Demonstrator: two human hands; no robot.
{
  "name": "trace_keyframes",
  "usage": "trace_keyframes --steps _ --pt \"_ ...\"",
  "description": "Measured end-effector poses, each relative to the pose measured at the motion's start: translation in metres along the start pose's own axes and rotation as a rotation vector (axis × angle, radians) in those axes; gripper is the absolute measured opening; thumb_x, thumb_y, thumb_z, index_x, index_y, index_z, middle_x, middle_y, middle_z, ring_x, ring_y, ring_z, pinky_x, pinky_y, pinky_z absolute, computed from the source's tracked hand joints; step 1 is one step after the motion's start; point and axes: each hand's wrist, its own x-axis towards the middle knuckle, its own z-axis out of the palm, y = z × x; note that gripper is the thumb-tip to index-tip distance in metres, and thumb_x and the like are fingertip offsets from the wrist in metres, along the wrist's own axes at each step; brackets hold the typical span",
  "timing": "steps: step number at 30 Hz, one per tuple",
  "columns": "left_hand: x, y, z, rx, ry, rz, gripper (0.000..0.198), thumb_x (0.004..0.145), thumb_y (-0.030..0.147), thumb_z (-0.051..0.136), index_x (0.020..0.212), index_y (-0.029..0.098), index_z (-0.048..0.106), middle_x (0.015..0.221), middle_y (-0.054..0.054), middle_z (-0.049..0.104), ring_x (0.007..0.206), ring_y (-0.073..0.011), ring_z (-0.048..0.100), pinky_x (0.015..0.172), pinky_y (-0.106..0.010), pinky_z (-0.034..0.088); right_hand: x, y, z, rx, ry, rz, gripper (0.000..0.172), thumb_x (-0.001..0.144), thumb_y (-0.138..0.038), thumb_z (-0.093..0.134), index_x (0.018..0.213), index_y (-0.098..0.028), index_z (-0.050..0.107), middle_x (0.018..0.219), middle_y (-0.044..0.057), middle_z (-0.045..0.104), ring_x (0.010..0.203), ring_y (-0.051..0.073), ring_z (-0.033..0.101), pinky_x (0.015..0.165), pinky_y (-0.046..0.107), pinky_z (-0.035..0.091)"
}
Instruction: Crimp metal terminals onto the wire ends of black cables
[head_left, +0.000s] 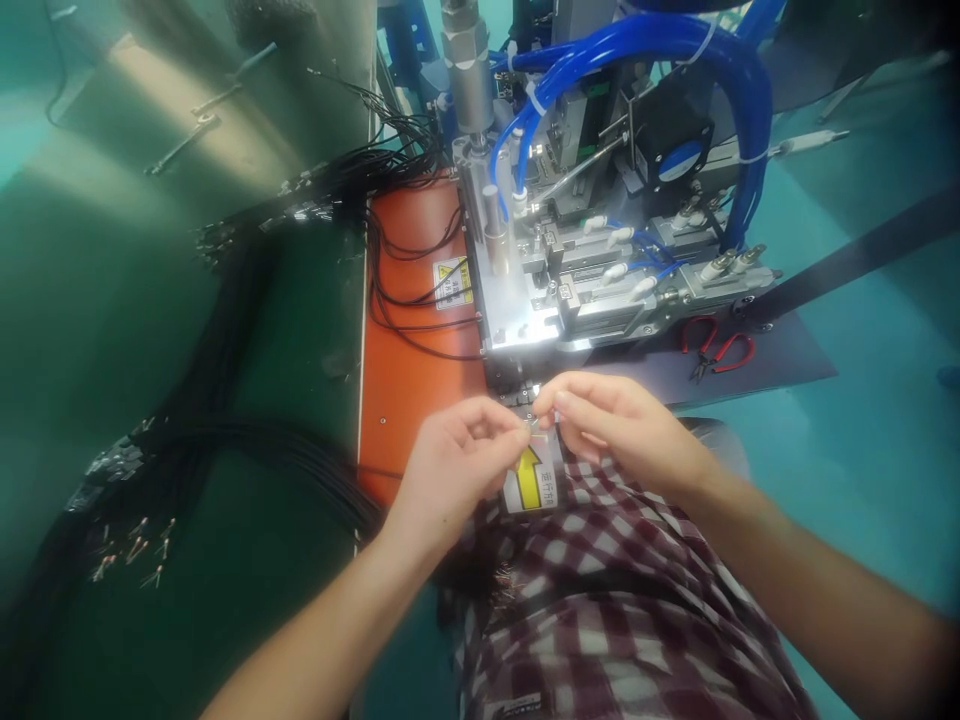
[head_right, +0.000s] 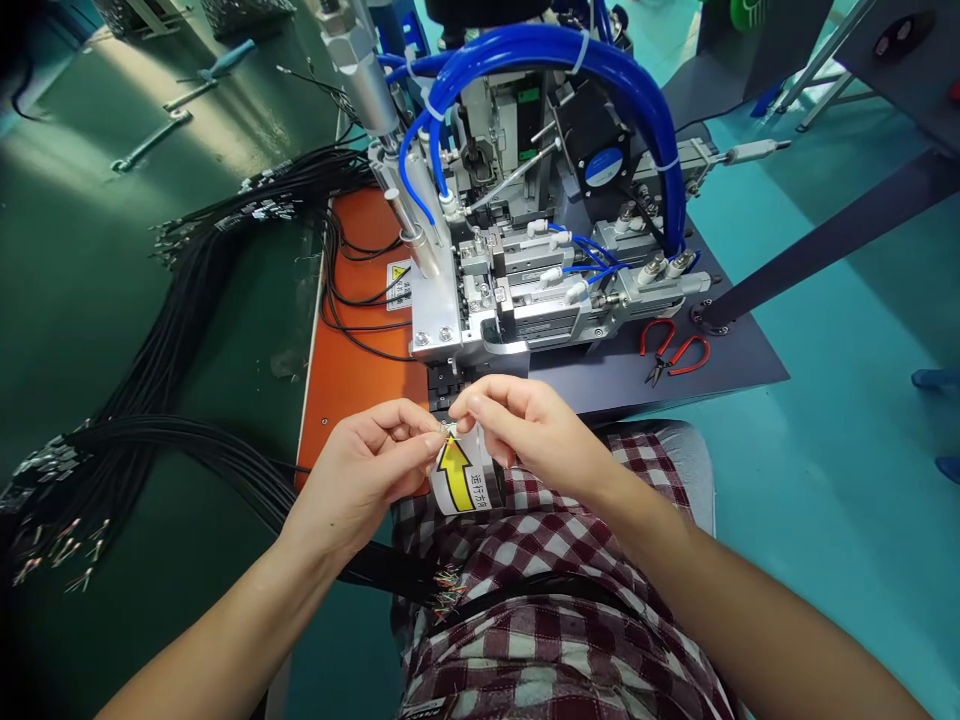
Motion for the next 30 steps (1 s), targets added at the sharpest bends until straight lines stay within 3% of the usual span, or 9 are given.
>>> trace_keyframes --steps 9,16,22,30 --pt "-0.002 0.000 0.002 0.003 0.042 0.022 0.016 0.077 0.026 0.069 0.071 0.015 0.060 0.054 0.006 0.052 0.039 -0.0002 0.029 0.043 -0.016 0.024 -0.007 0.011 0.023 -0.107 0.258 -0.077 0.018 0.084 -0.029 0.065 0.073 -0.016 0.059 0.061 -0.003 0.053 0.049 0.008 0.041 0.043 0.020 0.031" --pt "-0.001 0.002 0.002 -0.021 0.062 0.006 0.016 0.077 0.025 0.068 0.069 0.014 0.060 0.056 0.005 0.052 0.038 0.0001 0.028 0.042 -0.017 0.023 -0.006 0.010 0.022 0.040 0.163 -0.001 0.022 0.090 -0.029 0.058 0.072 -0.016 0.057 0.044 -0.009 0.041 0.040 0.006 0.034 0.038 0.017 0.029" --pt "-0.002 0.001 0.002 -0.026 0.053 0.009 0.017 0.078 0.026 0.068 0.069 0.014 0.060 0.055 0.005 0.052 0.037 0.0008 0.027 0.043 -0.018 0.023 -0.006 0.011 0.022 0.065 0.216 -0.031 0.012 0.084 -0.024 0.064 0.077 -0.015 0.060 0.049 -0.007 0.046 0.042 0.006 0.037 0.038 0.016 0.029" --pt "-0.001 0.001 0.003 -0.101 0.064 0.011 0.017 0.077 0.024 0.069 0.068 0.014 0.059 0.054 0.006 0.052 0.038 0.0001 0.029 0.043 -0.019 0.022 -0.008 0.017 0.031 0.045 0.227 -0.121 0.016 0.092 -0.023 0.055 0.077 -0.018 0.052 0.053 -0.009 0.041 0.045 0.005 0.035 0.040 0.016 0.030"
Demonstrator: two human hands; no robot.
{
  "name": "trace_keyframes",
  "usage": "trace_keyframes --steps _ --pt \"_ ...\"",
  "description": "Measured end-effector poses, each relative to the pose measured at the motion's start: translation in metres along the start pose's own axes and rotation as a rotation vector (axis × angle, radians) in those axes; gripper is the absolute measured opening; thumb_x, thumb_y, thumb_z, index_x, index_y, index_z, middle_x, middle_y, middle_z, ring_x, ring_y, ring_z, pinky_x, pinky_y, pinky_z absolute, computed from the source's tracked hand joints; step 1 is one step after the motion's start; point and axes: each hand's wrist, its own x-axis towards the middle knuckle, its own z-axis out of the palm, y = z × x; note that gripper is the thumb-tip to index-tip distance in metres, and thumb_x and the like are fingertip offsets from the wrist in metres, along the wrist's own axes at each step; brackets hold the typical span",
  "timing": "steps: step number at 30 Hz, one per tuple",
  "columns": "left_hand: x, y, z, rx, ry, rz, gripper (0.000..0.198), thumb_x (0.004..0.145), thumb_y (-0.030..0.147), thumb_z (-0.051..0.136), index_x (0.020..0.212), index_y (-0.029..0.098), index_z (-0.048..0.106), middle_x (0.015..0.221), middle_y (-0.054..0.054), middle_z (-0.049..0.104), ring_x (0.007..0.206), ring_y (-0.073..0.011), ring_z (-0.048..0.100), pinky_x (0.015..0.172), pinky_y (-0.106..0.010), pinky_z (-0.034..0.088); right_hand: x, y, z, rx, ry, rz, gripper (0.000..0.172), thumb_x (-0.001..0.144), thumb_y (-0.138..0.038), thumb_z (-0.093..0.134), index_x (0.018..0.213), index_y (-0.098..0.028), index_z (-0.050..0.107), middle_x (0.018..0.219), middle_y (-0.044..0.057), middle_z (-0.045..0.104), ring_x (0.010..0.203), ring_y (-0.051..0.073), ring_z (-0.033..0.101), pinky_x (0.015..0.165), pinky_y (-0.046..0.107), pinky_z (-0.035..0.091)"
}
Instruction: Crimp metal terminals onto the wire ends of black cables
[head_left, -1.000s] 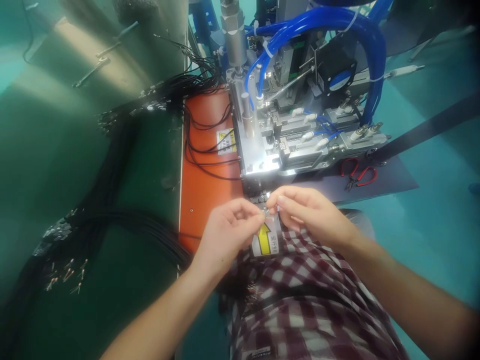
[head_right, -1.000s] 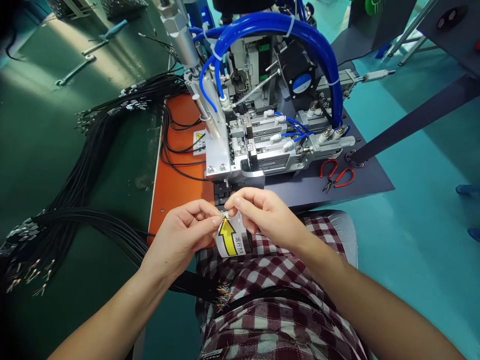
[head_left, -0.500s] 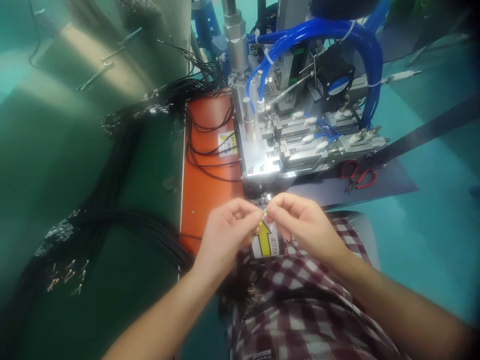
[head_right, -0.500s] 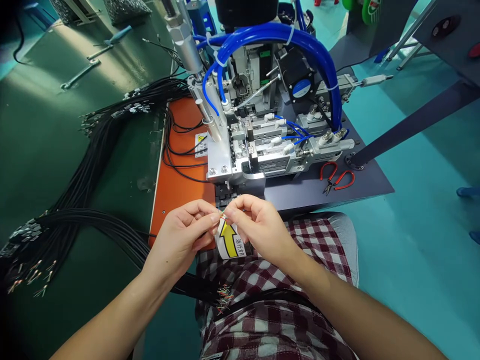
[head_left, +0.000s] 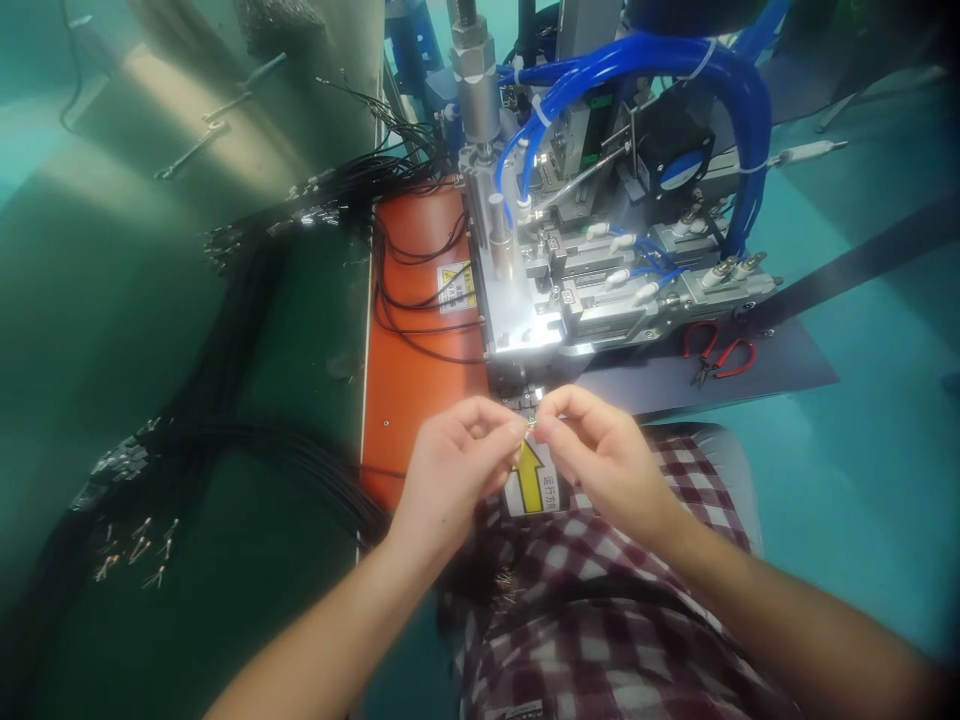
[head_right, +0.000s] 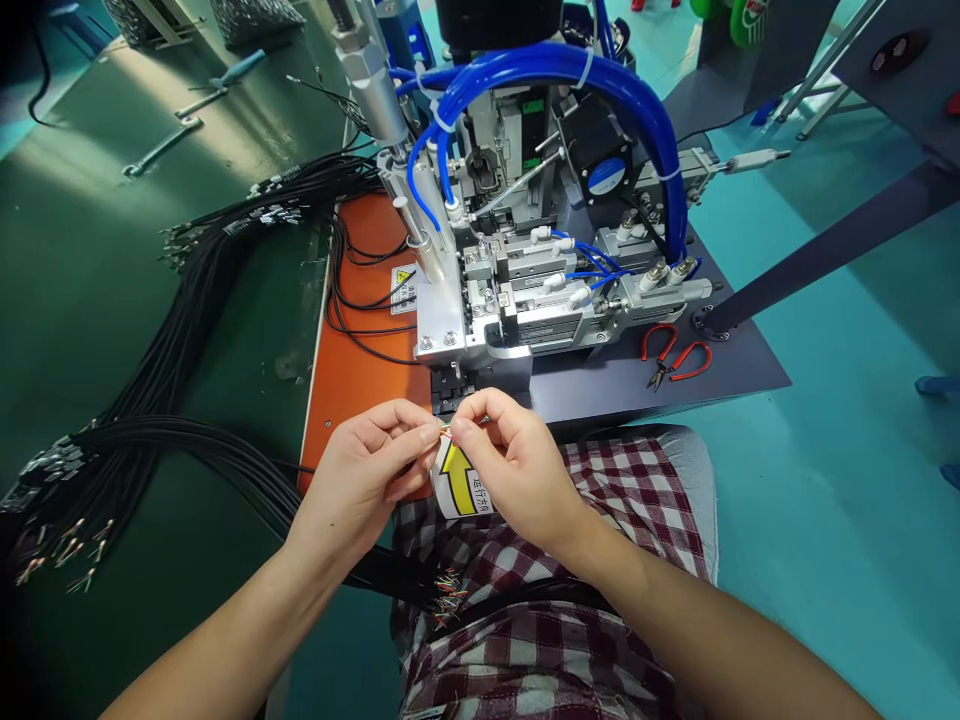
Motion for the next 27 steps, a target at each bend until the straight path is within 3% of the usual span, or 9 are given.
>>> trace_keyframes --steps 7,18,27 --pt "-0.001 0.000 0.001 -0.059 0.009 0.010 0.015 0.076 0.023 0.070 0.070 0.014 0.059 0.054 0.006 0.052 0.038 0.0001 0.029 0.042 -0.018 0.020 -0.004 0.003 0.004 -0.069 0.020 -0.040 0.017 0.094 -0.024 0.051 0.078 -0.020 0.050 0.055 -0.009 0.039 0.046 0.006 0.033 0.042 0.018 0.030" --pt "-0.002 -0.010 0.003 0.066 0.054 0.083 0.015 0.079 0.026 0.069 0.072 0.014 0.062 0.055 0.006 0.051 0.039 0.0013 0.026 0.043 -0.015 0.026 -0.004 0.006 -0.001 -0.323 0.020 -0.094 0.016 0.094 -0.024 0.046 0.079 -0.021 0.045 0.053 -0.007 0.044 0.043 0.008 0.039 0.042 0.021 0.033" --pt "0.000 -0.010 0.004 0.010 0.074 0.046 0.016 0.079 0.027 0.068 0.071 0.015 0.060 0.051 0.007 0.045 0.041 -0.0011 0.028 0.042 -0.014 0.025 -0.003 0.002 -0.008 -0.169 0.025 0.094 0.021 0.091 -0.037 0.054 0.080 -0.018 0.057 0.049 -0.007 0.047 0.044 0.009 0.042 0.043 0.020 0.036"
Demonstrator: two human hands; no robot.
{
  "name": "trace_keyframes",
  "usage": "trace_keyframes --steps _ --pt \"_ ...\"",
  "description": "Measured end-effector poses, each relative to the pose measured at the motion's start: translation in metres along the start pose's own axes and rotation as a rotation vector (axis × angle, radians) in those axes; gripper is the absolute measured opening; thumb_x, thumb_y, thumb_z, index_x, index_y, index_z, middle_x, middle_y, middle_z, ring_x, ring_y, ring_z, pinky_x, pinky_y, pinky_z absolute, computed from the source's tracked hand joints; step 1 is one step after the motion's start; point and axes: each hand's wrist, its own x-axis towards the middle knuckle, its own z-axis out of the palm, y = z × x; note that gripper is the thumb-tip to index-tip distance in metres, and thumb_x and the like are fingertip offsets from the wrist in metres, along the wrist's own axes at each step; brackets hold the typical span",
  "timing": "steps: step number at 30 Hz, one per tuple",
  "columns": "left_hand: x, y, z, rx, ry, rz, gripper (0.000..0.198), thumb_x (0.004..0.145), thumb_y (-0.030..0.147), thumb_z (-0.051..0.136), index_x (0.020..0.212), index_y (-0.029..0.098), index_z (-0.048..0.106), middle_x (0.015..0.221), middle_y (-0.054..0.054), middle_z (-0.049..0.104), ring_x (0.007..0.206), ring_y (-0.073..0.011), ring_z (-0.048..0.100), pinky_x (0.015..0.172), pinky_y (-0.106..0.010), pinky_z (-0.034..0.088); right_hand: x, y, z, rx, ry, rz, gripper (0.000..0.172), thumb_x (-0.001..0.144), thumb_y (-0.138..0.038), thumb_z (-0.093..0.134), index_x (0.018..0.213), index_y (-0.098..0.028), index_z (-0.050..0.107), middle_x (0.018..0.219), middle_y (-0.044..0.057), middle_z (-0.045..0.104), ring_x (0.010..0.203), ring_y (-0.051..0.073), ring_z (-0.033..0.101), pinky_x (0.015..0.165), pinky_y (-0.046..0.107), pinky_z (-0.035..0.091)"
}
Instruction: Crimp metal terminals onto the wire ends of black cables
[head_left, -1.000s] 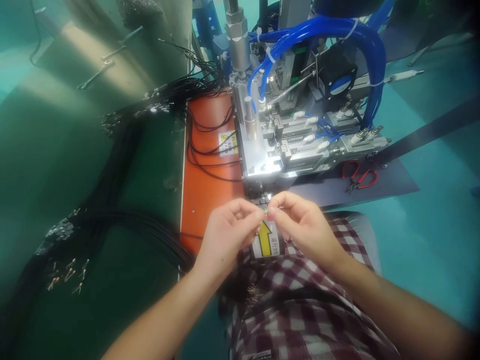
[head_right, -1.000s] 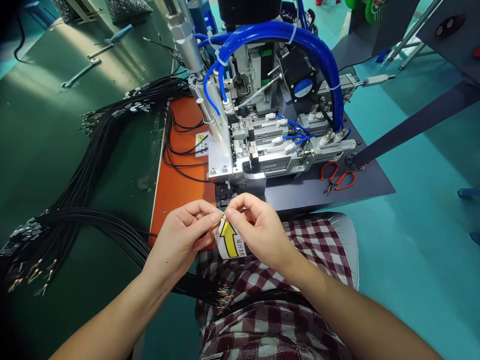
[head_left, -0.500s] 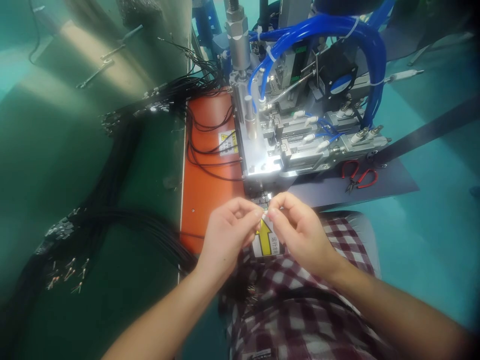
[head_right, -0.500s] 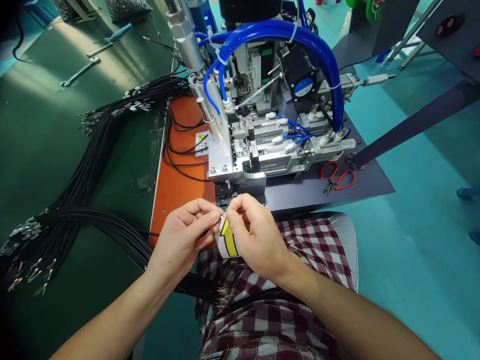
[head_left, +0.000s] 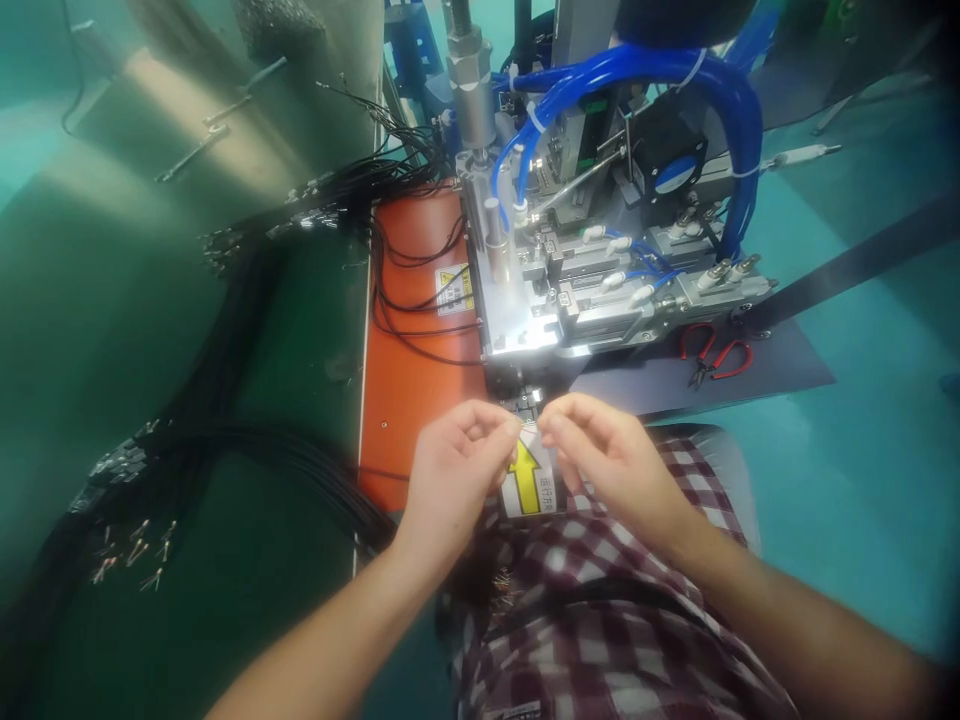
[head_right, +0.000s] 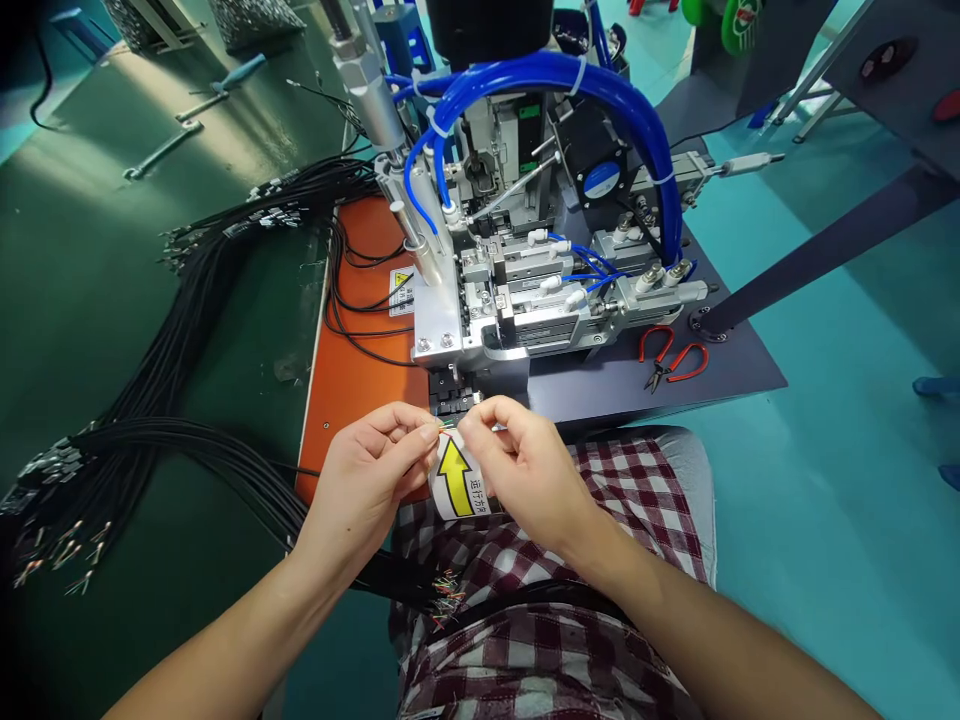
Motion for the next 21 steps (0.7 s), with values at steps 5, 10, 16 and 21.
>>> trace_keyframes --steps 5,10,16,21 --pt "-0.001 0.001 0.001 -0.012 0.007 0.001 0.017 0.078 0.027 0.069 0.071 0.015 0.060 0.053 0.007 0.047 0.041 -0.0011 0.029 0.042 -0.015 0.025 -0.003 -0.003 0.008 0.099 0.010 0.049 0.020 0.083 -0.035 0.064 0.075 -0.017 0.060 0.056 -0.004 0.053 0.044 0.008 0.041 0.039 0.020 0.033" --pt "-0.002 0.003 -0.001 -0.069 -0.014 0.004 0.017 0.079 0.027 0.069 0.071 0.015 0.059 0.051 0.007 0.046 0.041 -0.0014 0.028 0.042 -0.016 0.024 -0.007 -0.005 0.020 0.067 0.074 -0.005 0.015 0.082 -0.027 0.063 0.071 -0.018 0.058 0.061 -0.001 0.056 0.052 0.011 0.047 0.046 0.023 0.037" --pt "-0.001 0.003 -0.003 -0.063 -0.017 -0.016 0.018 0.079 0.027 0.069 0.071 0.015 0.058 0.051 0.007 0.046 0.043 -0.0022 0.030 0.043 -0.016 0.025 -0.007 -0.003 0.014 -0.157 0.075 -0.096 0.012 0.084 -0.026 0.063 0.076 -0.018 0.065 0.069 0.000 0.064 0.057 0.013 0.052 0.056 0.026 0.042" --pt "-0.001 0.003 0.000 -0.019 -0.019 -0.016 0.017 0.079 0.027 0.068 0.071 0.015 0.059 0.051 0.007 0.044 0.043 -0.0023 0.030 0.042 -0.015 0.025 0.000 -0.007 0.000 -0.061 0.092 -0.029 0.016 0.081 -0.034 0.068 0.083 -0.018 0.068 0.064 0.000 0.062 0.051 0.012 0.048 0.047 0.024 0.039"
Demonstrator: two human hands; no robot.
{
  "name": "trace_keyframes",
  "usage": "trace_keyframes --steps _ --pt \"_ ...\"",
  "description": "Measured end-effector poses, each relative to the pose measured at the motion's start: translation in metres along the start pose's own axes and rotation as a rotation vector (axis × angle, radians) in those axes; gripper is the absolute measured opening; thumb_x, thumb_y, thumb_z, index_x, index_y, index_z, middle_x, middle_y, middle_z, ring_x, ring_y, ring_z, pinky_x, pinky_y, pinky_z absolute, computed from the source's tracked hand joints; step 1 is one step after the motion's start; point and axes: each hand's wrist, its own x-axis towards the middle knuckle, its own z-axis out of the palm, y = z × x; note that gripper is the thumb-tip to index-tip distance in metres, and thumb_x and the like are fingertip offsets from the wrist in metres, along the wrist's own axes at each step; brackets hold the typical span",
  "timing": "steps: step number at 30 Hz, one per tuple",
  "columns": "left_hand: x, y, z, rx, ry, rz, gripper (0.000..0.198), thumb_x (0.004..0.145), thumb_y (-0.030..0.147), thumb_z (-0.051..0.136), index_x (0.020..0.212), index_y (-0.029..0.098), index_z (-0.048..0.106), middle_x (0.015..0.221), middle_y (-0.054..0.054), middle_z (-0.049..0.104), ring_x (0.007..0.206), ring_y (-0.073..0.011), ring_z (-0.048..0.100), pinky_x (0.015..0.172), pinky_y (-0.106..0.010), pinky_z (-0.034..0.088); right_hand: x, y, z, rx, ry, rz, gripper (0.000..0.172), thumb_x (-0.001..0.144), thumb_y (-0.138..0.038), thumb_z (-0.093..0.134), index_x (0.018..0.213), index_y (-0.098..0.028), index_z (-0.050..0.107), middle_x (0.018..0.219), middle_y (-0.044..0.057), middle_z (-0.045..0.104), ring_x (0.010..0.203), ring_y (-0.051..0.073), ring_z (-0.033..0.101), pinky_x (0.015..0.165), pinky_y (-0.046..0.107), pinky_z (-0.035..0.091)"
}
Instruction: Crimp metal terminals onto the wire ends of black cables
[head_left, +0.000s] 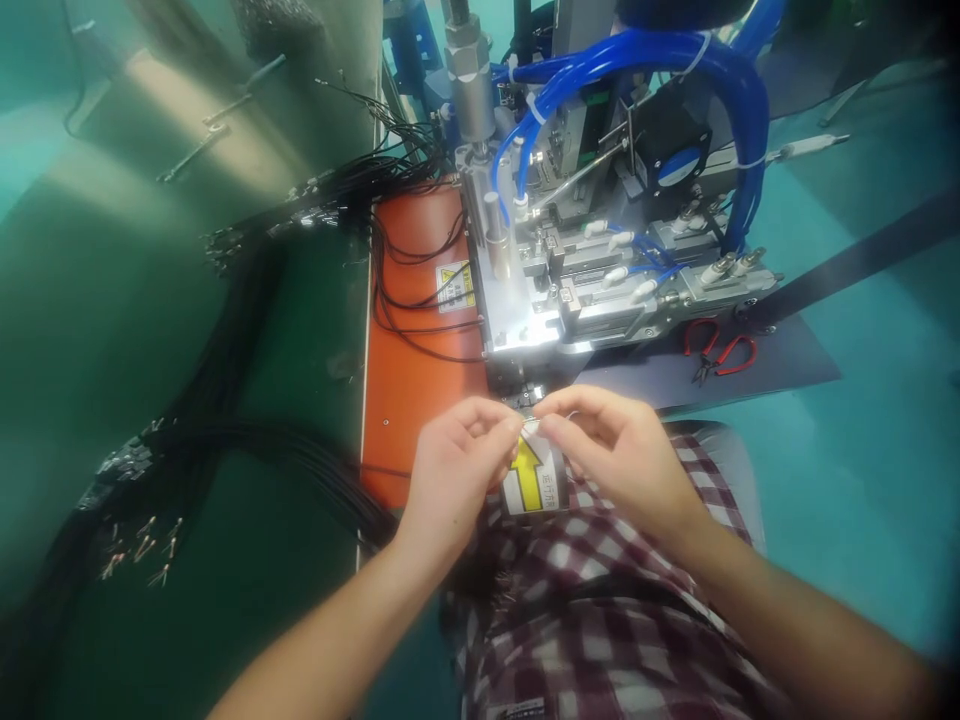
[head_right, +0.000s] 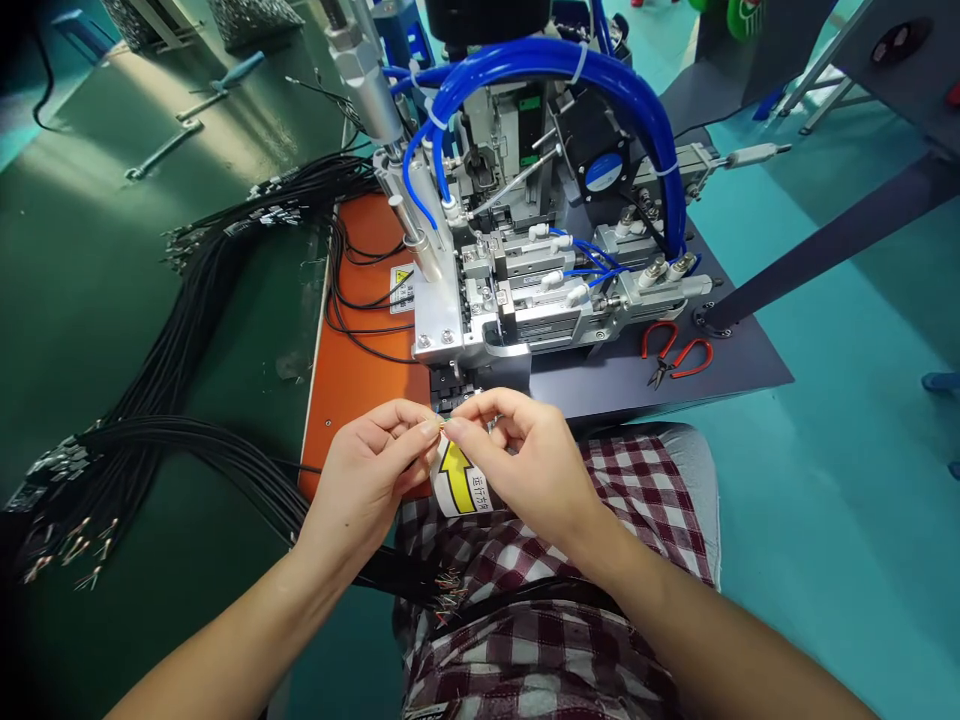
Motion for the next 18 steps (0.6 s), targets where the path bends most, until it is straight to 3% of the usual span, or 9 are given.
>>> trace_keyframes --steps 6,9,14,18 --pt "0.000 0.002 0.002 0.121 0.015 0.028 0.017 0.078 0.029 0.069 0.071 0.016 0.062 0.050 0.007 0.046 0.040 -0.0023 0.032 0.042 -0.014 0.031 0.002 0.003 0.007 0.011 0.019 -0.083 0.010 0.083 -0.025 0.063 0.077 -0.017 0.064 0.074 0.003 0.065 0.064 0.015 0.058 0.056 0.026 0.045" --pt "0.001 0.004 0.001 0.202 0.041 0.040 0.016 0.076 0.030 0.070 0.072 0.016 0.063 0.050 0.006 0.050 0.042 -0.0043 0.038 0.042 -0.016 0.036 0.003 0.005 0.006 -0.005 0.010 -0.083 0.010 0.084 -0.025 0.061 0.077 -0.017 0.062 0.070 0.001 0.062 0.059 0.013 0.054 0.052 0.024 0.042" --pt "0.003 0.004 0.001 0.237 0.045 0.018 0.015 0.077 0.029 0.068 0.071 0.016 0.063 0.046 0.008 0.044 0.038 -0.0039 0.035 0.043 -0.017 0.039 0.011 0.002 -0.002 0.031 -0.074 -0.011 0.014 0.085 -0.029 0.061 0.082 -0.016 0.066 0.063 -0.002 0.059 0.047 0.009 0.043 0.043 0.022 0.036" --pt "0.003 0.004 0.002 0.250 0.047 0.029 0.017 0.077 0.030 0.069 0.069 0.016 0.063 0.048 0.006 0.047 0.040 -0.0049 0.038 0.042 -0.016 0.039 0.015 0.000 -0.001 -0.001 -0.070 -0.022 0.013 0.083 -0.029 0.063 0.081 -0.016 0.066 0.070 0.001 0.062 0.054 0.011 0.049 0.047 0.023 0.038"
